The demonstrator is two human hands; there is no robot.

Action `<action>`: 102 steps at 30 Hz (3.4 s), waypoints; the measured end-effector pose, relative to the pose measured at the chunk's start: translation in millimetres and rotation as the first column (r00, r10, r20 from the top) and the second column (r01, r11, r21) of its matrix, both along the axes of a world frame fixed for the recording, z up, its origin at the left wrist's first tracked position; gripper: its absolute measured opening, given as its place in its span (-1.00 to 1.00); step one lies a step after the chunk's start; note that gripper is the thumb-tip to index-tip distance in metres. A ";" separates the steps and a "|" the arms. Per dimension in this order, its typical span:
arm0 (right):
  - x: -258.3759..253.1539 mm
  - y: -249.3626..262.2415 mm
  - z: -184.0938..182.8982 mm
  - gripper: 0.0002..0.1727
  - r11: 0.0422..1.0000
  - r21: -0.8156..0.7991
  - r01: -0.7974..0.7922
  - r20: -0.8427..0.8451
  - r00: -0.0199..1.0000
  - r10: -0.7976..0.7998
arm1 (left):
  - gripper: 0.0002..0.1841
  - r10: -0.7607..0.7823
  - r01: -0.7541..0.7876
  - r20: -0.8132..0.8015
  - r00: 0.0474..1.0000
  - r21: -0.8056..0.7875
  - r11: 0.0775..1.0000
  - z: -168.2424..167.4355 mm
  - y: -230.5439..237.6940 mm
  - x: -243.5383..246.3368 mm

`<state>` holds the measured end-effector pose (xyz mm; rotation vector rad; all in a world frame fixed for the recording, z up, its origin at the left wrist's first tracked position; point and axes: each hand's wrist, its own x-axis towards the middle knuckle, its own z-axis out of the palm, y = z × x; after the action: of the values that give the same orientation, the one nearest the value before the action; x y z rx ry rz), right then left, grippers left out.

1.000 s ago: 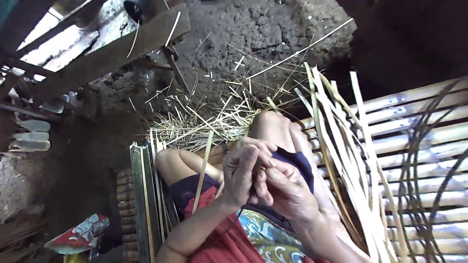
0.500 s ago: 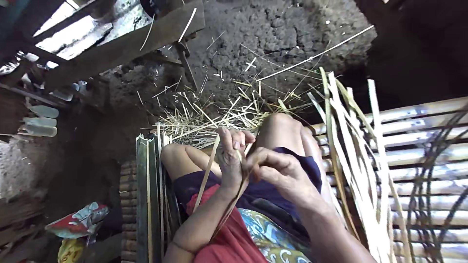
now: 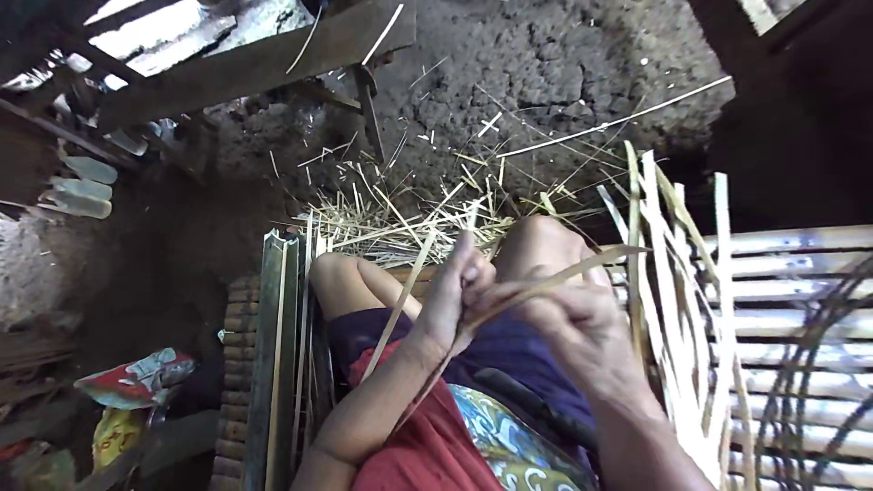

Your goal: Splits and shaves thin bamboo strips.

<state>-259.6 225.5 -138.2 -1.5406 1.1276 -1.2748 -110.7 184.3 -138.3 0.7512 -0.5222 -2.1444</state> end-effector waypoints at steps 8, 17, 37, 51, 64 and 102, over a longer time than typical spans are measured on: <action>-14.8 22.3 -0.5 -0.53 0.663 0.035 -0.747 0.236 0.651 0.721 | -0.37 0.256 -0.257 -0.015 0.966 -0.016 0.966 -12.8 -22.8 32.7; 4.4 -2.3 -0.4 -0.56 0.968 0.033 -0.248 -0.133 0.959 0.250 | -0.39 0.025 -0.023 0.072 0.997 -0.031 0.999 -8.2 6.8 16.5; 13.1 18.6 -1.0 -0.49 0.488 0.000 -0.873 0.224 0.475 0.851 | -0.35 0.570 -0.531 -0.122 0.812 0.248 0.810 -13.4 14.3 53.6; 30.2 6.9 -6.0 -0.52 0.786 0.112 -0.608 0.000 0.791 0.612 | -0.36 0.305 -0.286 -0.108 0.946 0.159 0.945 -21.3 26.8 59.9; 29.1 -16.2 0.9 -0.62 0.935 0.075 -0.347 -0.196 0.914 0.355 | -0.37 0.121 -0.104 -0.113 0.986 0.142 0.984 -29.4 35.7 61.0; 57.0 -3.4 -9.4 -0.61 0.711 0.167 -0.683 0.158 0.730 0.665 | -0.35 0.508 -0.507 0.028 0.861 0.130 0.852 -4.5 38.9 70.4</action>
<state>-202.6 222.1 -147.7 -1.5071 0.5161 -0.6735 -40.3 223.2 -142.8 0.8458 -0.1460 -1.6912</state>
